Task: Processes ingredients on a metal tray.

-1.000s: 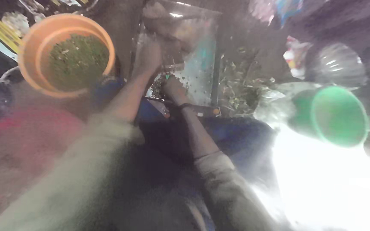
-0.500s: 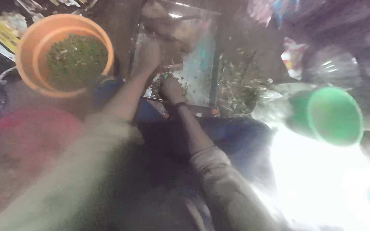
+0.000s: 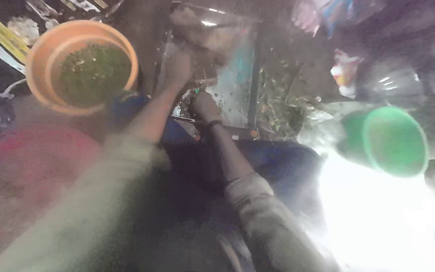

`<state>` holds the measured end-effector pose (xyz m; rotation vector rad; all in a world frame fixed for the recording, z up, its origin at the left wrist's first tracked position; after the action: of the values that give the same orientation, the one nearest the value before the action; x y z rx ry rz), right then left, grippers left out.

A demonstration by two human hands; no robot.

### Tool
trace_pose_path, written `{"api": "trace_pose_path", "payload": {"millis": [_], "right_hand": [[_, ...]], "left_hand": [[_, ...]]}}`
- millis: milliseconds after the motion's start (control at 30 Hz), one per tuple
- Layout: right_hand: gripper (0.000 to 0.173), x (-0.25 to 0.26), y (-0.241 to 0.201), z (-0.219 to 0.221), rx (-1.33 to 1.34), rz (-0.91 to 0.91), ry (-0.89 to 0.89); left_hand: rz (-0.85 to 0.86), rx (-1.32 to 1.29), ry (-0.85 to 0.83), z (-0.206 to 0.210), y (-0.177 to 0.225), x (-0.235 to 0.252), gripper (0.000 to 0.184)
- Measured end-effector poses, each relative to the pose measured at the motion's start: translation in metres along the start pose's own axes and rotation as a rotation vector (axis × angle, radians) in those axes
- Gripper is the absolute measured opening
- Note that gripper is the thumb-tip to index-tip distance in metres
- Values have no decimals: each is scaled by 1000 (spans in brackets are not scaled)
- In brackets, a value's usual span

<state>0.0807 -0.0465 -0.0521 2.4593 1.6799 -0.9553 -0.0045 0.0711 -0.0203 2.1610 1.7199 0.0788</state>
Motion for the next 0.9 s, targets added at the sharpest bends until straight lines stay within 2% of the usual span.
{"api": "trace_pose_path", "payload": {"millis": [100,200,300,400,533,733,900], "right_hand": [[43,-2,-5,-12,46,-30,16],[50,-10,-6,-12,98,-20,-67],[45,-17,4,-7,107,29,-107],[46,-5,8,-7,74,4,-48],[50,-1,0,-15,63,24,-48],[45,-14,5,-2,70,4,-47],[40,5,-3,3,-33,18,34]], "left_hand": [[-45,-2,2,-2,4,-4,27],[-72,26,-8,-1,1,-1,31],[-47,57,-11,1,4,2,33],[48,37,-35,1,0,6,27],[17,19,5,5,-5,7,24],[6,2,6,2,-2,5,27],[33,34,69,3,-4,4,25]]}}
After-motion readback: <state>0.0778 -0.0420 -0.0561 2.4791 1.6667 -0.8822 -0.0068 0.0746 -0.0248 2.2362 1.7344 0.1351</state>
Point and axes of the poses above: each hand's wrist, its own x-axis towards the middle knuckle, its own z-axis out of the palm, y = z × x, the point moved 5 cm from there along x, towards the middle knuckle, and after that the axes turned 2 degrees about z, right-handed, at the moved point
